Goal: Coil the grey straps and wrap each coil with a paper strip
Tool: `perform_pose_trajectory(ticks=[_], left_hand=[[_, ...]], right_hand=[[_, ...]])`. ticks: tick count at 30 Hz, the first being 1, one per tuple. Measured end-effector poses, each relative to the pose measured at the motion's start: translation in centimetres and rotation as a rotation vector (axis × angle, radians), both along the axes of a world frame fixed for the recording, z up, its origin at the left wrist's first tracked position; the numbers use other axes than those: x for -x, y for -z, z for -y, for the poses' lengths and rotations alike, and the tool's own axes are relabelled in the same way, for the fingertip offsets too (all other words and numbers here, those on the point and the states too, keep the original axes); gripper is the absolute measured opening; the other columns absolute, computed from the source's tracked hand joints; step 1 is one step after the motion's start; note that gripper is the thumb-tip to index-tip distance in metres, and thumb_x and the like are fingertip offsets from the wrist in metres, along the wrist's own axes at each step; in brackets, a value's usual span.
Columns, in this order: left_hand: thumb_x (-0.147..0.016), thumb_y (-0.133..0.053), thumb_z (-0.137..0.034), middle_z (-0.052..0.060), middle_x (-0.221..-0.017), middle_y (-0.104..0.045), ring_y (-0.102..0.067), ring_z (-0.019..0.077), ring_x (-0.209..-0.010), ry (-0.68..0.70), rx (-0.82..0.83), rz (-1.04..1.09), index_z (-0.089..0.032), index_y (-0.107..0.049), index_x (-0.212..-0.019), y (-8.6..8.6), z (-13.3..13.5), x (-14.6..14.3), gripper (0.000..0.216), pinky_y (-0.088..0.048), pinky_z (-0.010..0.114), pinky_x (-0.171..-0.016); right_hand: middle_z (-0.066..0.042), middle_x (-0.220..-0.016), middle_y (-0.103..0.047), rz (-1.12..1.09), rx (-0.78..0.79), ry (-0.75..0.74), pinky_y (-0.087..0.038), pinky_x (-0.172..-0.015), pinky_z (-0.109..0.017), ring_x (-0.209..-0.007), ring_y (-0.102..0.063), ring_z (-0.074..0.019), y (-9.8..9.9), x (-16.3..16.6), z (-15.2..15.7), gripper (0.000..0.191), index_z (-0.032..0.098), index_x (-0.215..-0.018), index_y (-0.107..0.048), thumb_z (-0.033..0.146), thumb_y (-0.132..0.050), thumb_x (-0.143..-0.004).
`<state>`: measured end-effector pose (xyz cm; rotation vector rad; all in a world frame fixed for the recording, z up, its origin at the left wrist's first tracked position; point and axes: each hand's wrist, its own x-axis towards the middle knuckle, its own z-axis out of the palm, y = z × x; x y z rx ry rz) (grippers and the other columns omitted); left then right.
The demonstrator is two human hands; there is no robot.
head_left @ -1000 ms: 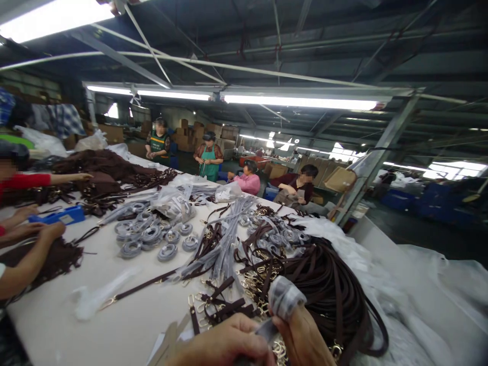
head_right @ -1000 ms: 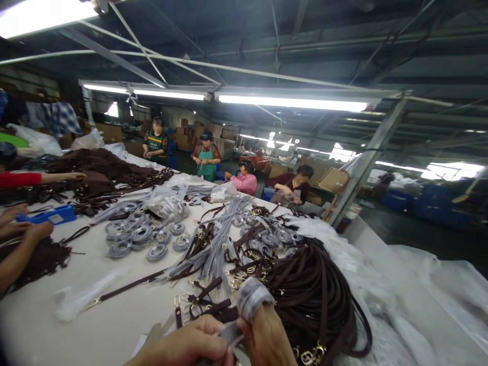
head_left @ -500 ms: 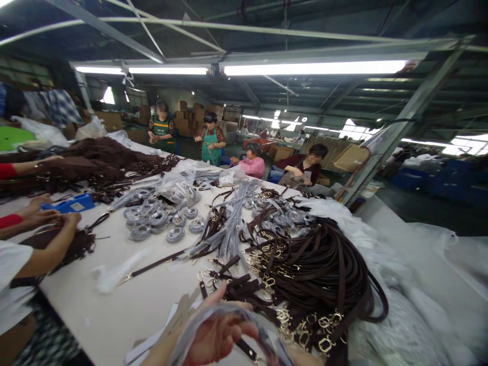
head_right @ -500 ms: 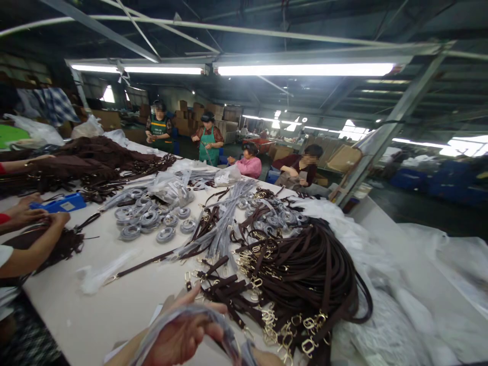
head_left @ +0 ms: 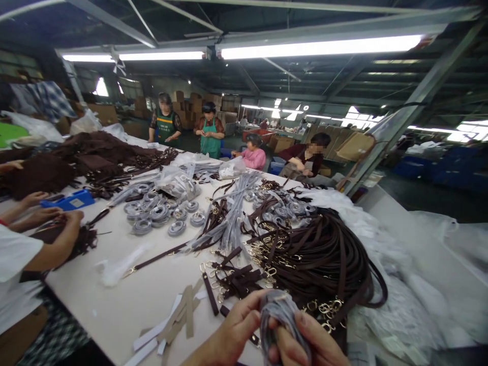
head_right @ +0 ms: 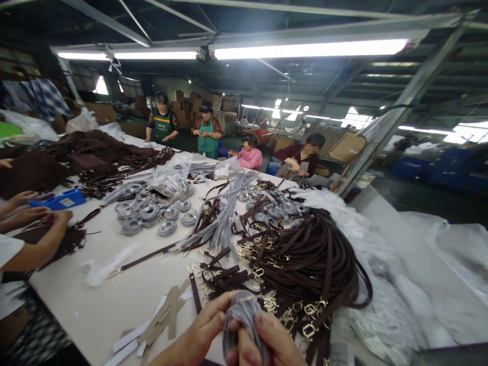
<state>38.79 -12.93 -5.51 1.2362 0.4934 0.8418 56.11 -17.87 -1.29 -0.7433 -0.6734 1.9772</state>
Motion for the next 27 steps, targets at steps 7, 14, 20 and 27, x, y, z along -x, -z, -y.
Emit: perform_pose_trajectory(ticks=[7, 14, 20, 27], left_hand=[[-0.078, -0.06, -0.047, -0.006, -0.054, -0.053, -0.035, 0.0041, -0.035, -0.028, 0.362, -0.043, -0.016, -0.054, -0.088, 2.5, 1.1, -3.4, 0.033, -0.025, 0.016, -0.034], [-0.073, -0.056, -0.041, 0.006, -0.056, -0.069, -0.057, 0.0124, -0.037, 0.246, 0.594, -0.009, -0.014, -0.056, -0.083, 0.4, 0.6, -2.4, 0.029, -0.042, 0.02, -0.038], [-0.062, -0.05, -0.025, 0.008, -0.053, -0.068, -0.062, 0.0187, -0.04, 0.306, 0.715, -0.059, -0.013, -0.062, -0.078, 0.5, -0.1, -1.5, 0.023, -0.047, 0.025, -0.042], [-0.068, -0.048, -0.034, 0.009, -0.051, -0.063, -0.054, 0.015, -0.042, 0.478, 0.986, -0.034, -0.008, -0.065, -0.072, 5.2, -0.6, -0.4, 0.031, -0.036, 0.023, -0.037]], right_hand=[[0.007, -0.062, -0.049, 0.061, -0.201, 0.339, -0.043, -0.102, -0.035, -0.055, -0.048, -0.0083, -1.5, 0.0, -2.8, 0.039, 0.017, -0.1, -0.068, 0.053, -0.061, -0.087], [0.0, -0.072, -0.058, 0.813, -0.669, 0.451, -0.046, -0.076, -0.031, -0.068, -0.054, -0.0163, 3.0, -0.6, -4.6, 0.035, 0.021, -0.085, -0.061, 0.05, -0.047, -0.095], [-0.01, -0.084, -0.067, 1.323, -1.087, 0.262, -0.05, -0.07, -0.034, -0.079, -0.062, -0.0237, 4.9, -0.6, -3.9, 0.035, 0.018, -0.095, -0.061, 0.044, -0.038, -0.098], [-0.017, -0.108, -0.067, 1.317, -0.981, -0.062, -0.053, -0.087, -0.041, -0.099, -0.063, -0.028, 7.0, -1.5, -1.6, 0.051, 0.014, -0.116, -0.056, 0.052, -0.028, -0.099]])
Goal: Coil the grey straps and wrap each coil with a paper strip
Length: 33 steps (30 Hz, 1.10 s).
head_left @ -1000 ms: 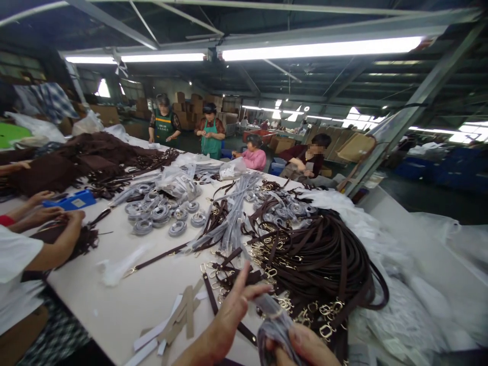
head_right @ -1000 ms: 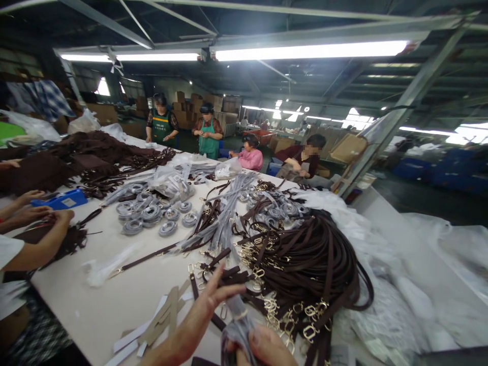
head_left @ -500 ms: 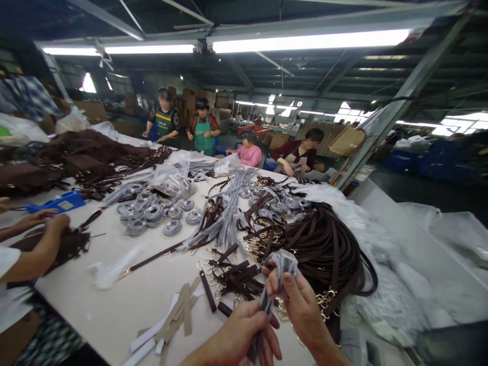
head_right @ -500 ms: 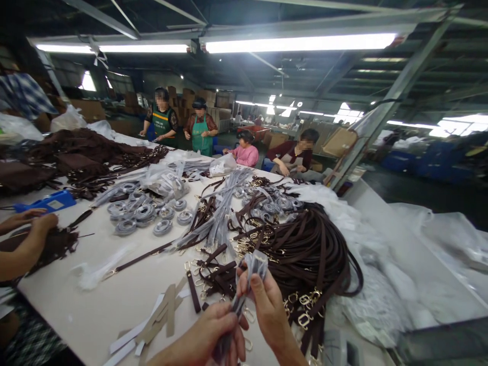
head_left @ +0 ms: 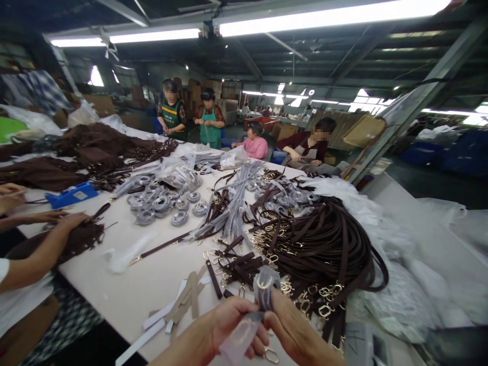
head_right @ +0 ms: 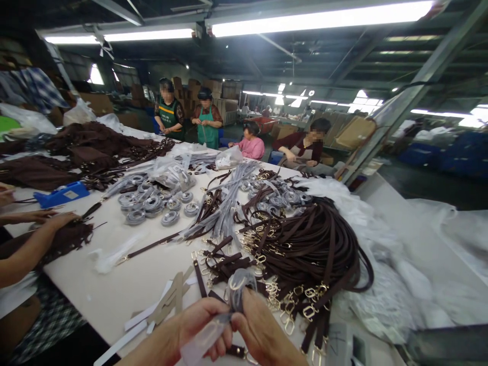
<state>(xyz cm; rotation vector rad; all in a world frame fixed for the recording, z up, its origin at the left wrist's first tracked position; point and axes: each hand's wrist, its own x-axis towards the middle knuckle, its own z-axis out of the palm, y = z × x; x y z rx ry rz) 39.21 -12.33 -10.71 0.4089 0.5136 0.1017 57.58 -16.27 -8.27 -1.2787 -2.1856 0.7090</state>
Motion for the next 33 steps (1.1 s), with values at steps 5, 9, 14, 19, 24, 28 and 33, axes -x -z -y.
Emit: perform_pose_trajectory(ticks=[5, 9, 14, 19, 24, 28, 33], left_hand=[[-0.07, -0.046, -0.04, 0.013, -0.062, -0.069, -0.063, 0.0176, -0.05, 0.056, 0.076, 0.125, -0.003, -0.07, -0.08, 1.5, 0.5, 1.2, 0.045, -0.041, 0.024, -0.039], [-0.065, -0.055, -0.031, 0.016, -0.087, -0.076, -0.072, 0.0181, -0.076, -0.157, -0.014, 0.207, 0.0, -0.071, -0.092, -0.3, 1.4, 2.5, 0.044, -0.054, 0.022, -0.062], [-0.059, -0.065, -0.015, 0.007, -0.065, -0.073, -0.065, 0.0132, -0.051, -0.343, -0.35, -0.076, -0.011, -0.065, -0.085, -1.8, 2.4, 2.1, 0.026, -0.05, 0.021, -0.051], [-0.063, -0.07, -0.034, -0.002, -0.056, -0.06, -0.049, 0.0088, -0.041, -0.55, -0.592, -0.357, -0.018, -0.051, -0.076, 0.1, 3.2, 0.5, 0.028, -0.03, 0.018, -0.038], [-0.075, -0.062, -0.062, 0.001, -0.083, -0.059, -0.052, 0.0131, -0.074, -0.589, -0.709, -0.339, -0.016, -0.061, -0.094, 1.3, 3.7, 0.8, 0.05, -0.042, 0.025, -0.067], [-0.076, -0.063, -0.061, 0.004, -0.089, -0.064, -0.054, 0.0188, -0.085, -0.611, -0.636, -0.301, -0.016, -0.066, -0.1, 2.1, 3.8, 1.4, 0.051, -0.042, 0.031, -0.084], [-0.08, -0.061, -0.054, 0.008, -0.11, -0.067, -0.054, 0.0244, -0.105, -0.728, -0.62, -0.255, -0.018, -0.063, -0.114, 3.1, 3.9, 1.3, 0.049, -0.033, 0.038, -0.106]], right_hand=[[-0.018, -0.136, -0.055, -0.037, 0.181, -0.106, -0.045, -0.104, -0.044, -0.122, -0.053, -0.033, 1.4, -1.3, 1.6, 0.069, 0.014, -0.14, -0.04, 0.053, -0.06, -0.086], [-0.016, -0.13, -0.06, -0.122, 0.267, 0.014, -0.047, -0.101, -0.041, -0.115, -0.058, -0.0297, 1.0, -0.1, 2.1, 0.046, 0.017, -0.133, -0.048, 0.039, -0.051, -0.092], [-0.016, -0.113, -0.066, -0.252, 0.307, 0.06, -0.049, -0.093, -0.039, -0.102, -0.062, -0.0272, 1.2, 2.0, 1.8, 0.041, 0.016, -0.119, -0.055, 0.045, -0.038, -0.095], [-0.01, -0.088, -0.067, -0.404, 0.382, 0.12, -0.052, -0.07, -0.033, -0.077, -0.063, -0.0227, 2.7, 3.6, 1.7, 0.053, 0.016, -0.111, -0.056, 0.058, -0.028, -0.096], [-0.015, -0.11, -0.067, -0.388, 0.372, 0.239, -0.051, -0.089, -0.037, -0.1, -0.064, -0.0261, 4.2, 4.4, 1.7, 0.057, 0.016, -0.125, -0.052, 0.06, -0.031, -0.095], [-0.017, -0.129, -0.061, -0.3, 0.396, 0.245, -0.043, -0.105, -0.04, -0.121, -0.056, -0.028, 4.1, 5.0, 1.4, 0.058, 0.018, -0.134, -0.049, 0.058, -0.035, -0.095], [-0.015, -0.143, -0.05, -0.316, 0.439, 0.117, -0.034, -0.114, -0.044, -0.133, -0.045, -0.0253, 2.5, 4.9, 1.3, 0.053, 0.02, -0.141, -0.042, 0.049, -0.031, -0.099]])
